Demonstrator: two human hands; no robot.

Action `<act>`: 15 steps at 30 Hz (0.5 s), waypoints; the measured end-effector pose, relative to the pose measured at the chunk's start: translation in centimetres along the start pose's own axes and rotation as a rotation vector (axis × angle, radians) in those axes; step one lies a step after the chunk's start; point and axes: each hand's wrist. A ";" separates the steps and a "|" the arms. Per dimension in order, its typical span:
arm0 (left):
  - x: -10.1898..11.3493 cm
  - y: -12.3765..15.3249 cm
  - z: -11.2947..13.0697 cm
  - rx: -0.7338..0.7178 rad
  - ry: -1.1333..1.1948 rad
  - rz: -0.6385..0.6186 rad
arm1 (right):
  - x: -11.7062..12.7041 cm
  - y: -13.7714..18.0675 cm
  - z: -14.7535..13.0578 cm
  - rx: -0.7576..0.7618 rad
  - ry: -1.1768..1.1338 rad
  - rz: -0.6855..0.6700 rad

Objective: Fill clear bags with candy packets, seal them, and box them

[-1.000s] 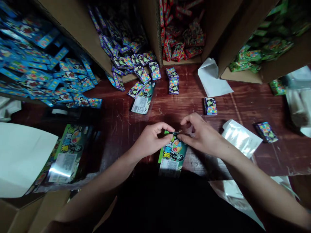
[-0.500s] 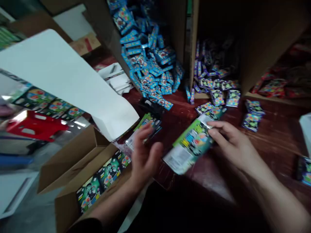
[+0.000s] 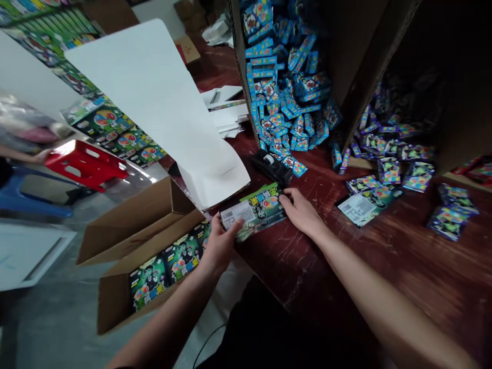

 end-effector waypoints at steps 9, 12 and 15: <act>0.4 4.3 2.4 0.565 0.136 -0.184 | 4.5 8.7 3.0 -0.233 -0.164 -0.130; -0.6 3.5 3.1 0.652 0.080 -0.266 | 5.4 8.0 3.0 -0.301 -0.299 -0.164; -1.2 2.1 2.9 0.509 -0.054 -0.368 | 6.2 6.2 2.8 -0.405 -0.352 -0.237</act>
Point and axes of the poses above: each hand's wrist, its own y-axis away from the middle knuckle, its own x-axis out of the back of the hand, z = x × y, and after that the axes turned 8 degrees about -x, right-handed
